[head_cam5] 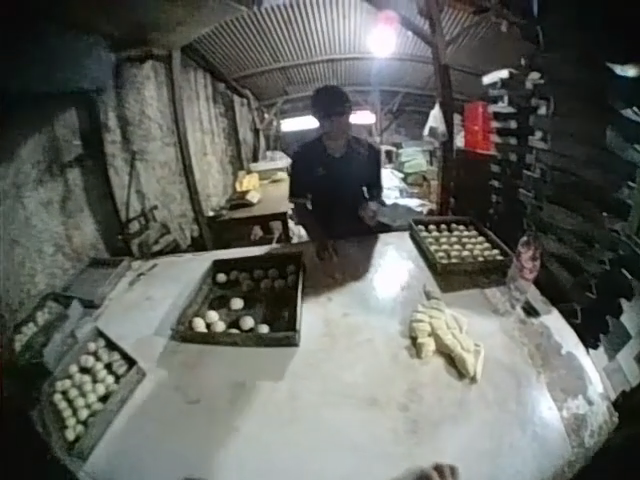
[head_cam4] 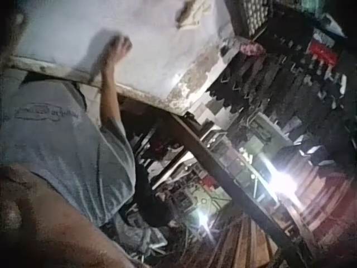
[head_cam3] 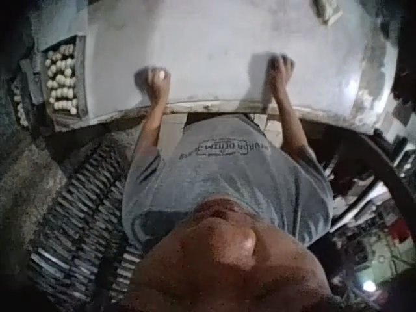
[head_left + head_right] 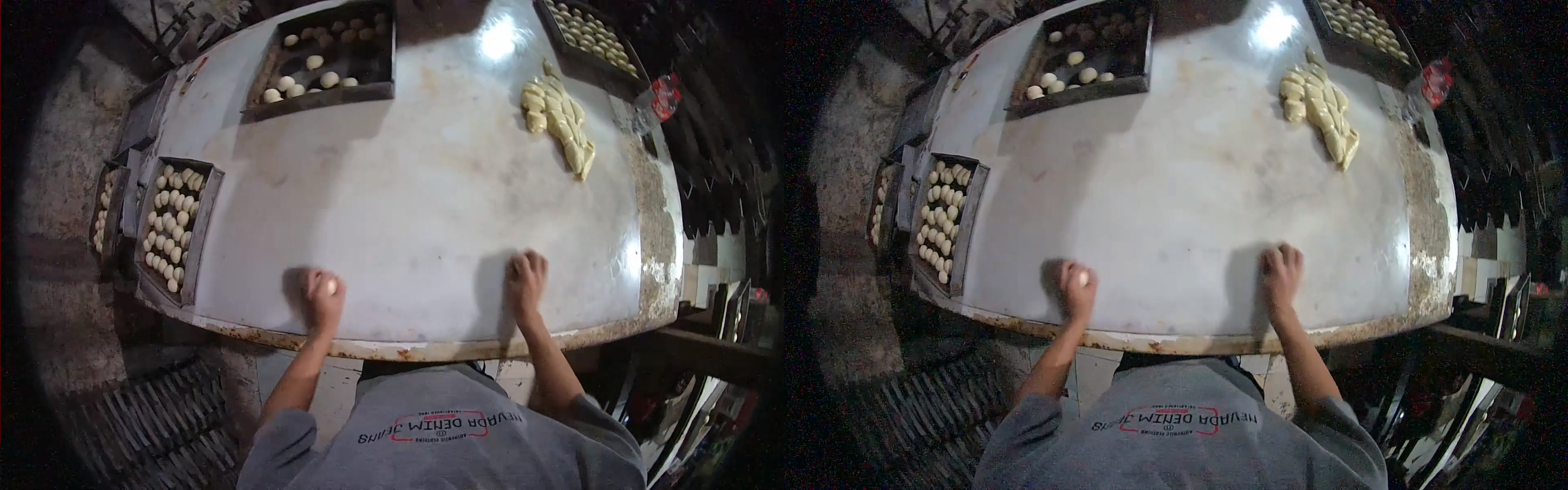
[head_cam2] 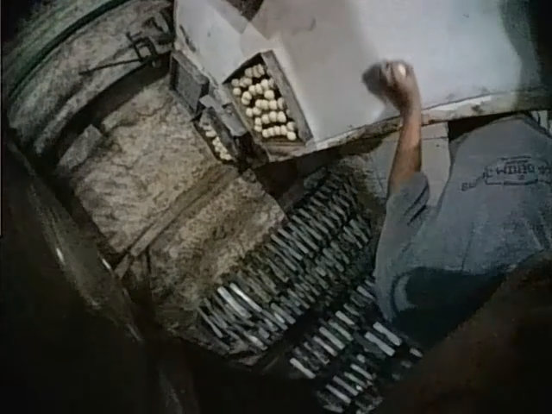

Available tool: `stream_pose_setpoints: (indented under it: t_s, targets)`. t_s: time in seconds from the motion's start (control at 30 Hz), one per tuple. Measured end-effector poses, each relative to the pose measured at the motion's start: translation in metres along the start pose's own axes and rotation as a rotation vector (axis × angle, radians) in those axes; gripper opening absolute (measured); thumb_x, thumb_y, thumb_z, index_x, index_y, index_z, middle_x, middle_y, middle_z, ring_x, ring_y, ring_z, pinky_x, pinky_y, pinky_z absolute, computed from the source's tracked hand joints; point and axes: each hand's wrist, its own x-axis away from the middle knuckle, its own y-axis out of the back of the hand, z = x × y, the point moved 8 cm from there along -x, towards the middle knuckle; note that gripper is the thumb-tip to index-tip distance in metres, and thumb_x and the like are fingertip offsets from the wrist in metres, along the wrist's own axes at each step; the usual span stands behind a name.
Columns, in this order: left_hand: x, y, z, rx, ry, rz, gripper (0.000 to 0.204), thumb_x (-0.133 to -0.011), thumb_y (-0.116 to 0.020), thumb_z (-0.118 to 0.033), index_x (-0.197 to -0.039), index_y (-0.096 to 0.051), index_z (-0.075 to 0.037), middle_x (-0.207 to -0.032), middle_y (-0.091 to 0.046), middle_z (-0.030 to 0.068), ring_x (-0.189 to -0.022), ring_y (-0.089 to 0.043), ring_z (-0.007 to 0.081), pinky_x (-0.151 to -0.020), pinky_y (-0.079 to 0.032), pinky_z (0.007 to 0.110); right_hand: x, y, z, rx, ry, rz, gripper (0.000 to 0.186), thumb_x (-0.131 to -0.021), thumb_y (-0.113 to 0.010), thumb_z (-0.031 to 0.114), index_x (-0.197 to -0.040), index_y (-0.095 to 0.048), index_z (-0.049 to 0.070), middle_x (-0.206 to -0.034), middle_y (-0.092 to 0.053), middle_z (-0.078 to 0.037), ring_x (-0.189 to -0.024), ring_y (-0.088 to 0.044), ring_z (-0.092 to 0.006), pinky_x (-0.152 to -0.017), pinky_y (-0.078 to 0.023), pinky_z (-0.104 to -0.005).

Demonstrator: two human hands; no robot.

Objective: Rolling and arranging raw dough pieces into round shapes and arranging them into bakery trays on a large production table.

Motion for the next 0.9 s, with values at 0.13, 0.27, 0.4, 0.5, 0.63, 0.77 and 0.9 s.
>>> stream_pose_setpoints:
  t_s: [0.13, 0.27, 0.4, 0.5, 0.63, 0.77, 0.9]
  targets:
    - [-0.045, 0.047, 0.093, -0.354, 0.069, -0.172, 0.010, -0.070, -0.062, -0.009, -0.075, -0.055, -0.005, -0.079, -0.053, 0.0114, -0.081, -0.050, 0.0324, -0.075, -0.039, 0.045, -0.021, 0.035, -0.062, 0.240, -0.184, -0.072, 0.016, -0.077, -0.060, 0.015, -0.089, -0.059, 0.005, -0.096, -0.055, -0.015, -0.093, -0.047, -0.0320, -0.082, -0.036, -0.0431]
    - [-0.080, 0.007, 0.123, -0.219, 0.276, -0.077, 0.007, -0.073, -0.056, -0.008, -0.072, -0.052, -0.002, -0.077, -0.050, 0.0150, -0.077, -0.050, 0.0341, -0.072, -0.039, 0.045, -0.055, -0.005, -0.049, 0.236, -0.370, -0.050, 0.015, -0.074, -0.058, 0.012, -0.085, -0.056, 0.003, -0.090, -0.053, -0.014, -0.092, -0.046, -0.0316, -0.084, -0.034, -0.0428]
    - [-0.060, -0.012, 0.059, -0.137, -0.024, 0.464, 0.021, -0.064, -0.065, -0.012, -0.081, -0.056, -0.002, -0.088, -0.053, 0.0152, -0.081, -0.053, 0.0339, -0.076, -0.044, 0.044, -0.026, -0.005, -0.039, 0.282, -0.313, 0.017, 0.021, -0.070, -0.058, 0.012, -0.088, -0.054, 0.003, -0.092, -0.054, -0.012, -0.094, -0.047, -0.0300, -0.085, -0.033, -0.0401]
    - [-0.112, -0.002, 0.073, 0.152, 0.303, 1.092, 0.035, -0.063, -0.069, -0.011, -0.096, -0.058, -0.002, -0.095, -0.060, 0.0150, -0.089, -0.059, 0.0281, -0.079, -0.047, 0.037, -0.009, 0.005, -0.007, 0.264, -0.286, 0.007, 0.027, -0.065, -0.059, 0.006, -0.092, -0.054, 0.005, -0.091, -0.053, -0.013, -0.089, -0.049, -0.0322, -0.079, -0.038, -0.0414]
    - [-0.329, 0.062, 0.019, 0.432, -0.155, 0.289, 0.044, -0.067, -0.072, -0.012, -0.107, -0.056, -0.002, -0.098, -0.063, 0.0131, -0.093, -0.060, 0.0209, -0.082, -0.047, 0.033, 0.044, 0.003, 0.008, -0.035, -0.606, 0.177, 0.035, -0.069, -0.058, 0.008, -0.103, -0.051, -0.001, -0.089, -0.055, -0.016, -0.079, -0.055, -0.0300, -0.071, -0.045, -0.0389]
    - [-0.458, 0.162, -0.034, 0.529, -0.206, -0.254, 0.033, -0.076, -0.069, -0.015, -0.105, -0.058, -0.003, -0.097, -0.062, 0.0114, -0.087, -0.060, 0.0197, -0.078, -0.048, 0.030, 0.085, -0.003, 0.098, -0.932, -1.101, 0.189, 0.049, -0.076, -0.046, 0.001, -0.125, -0.042, 0.003, -0.086, -0.057, -0.011, -0.072, -0.055, -0.0177, -0.066, -0.048, -0.0308]
    - [-0.489, 0.104, -0.007, 0.511, -0.232, -0.755, 0.033, -0.072, -0.072, -0.015, -0.101, -0.060, -0.004, -0.096, -0.062, 0.0121, -0.087, -0.059, 0.0263, -0.076, -0.048, 0.035, 0.086, 0.014, 0.157, -1.052, -1.268, 0.039, 0.046, -0.078, -0.049, 0.000, -0.123, -0.043, -0.002, -0.101, -0.055, -0.015, -0.092, -0.055, -0.0213, -0.074, -0.047, -0.0339]
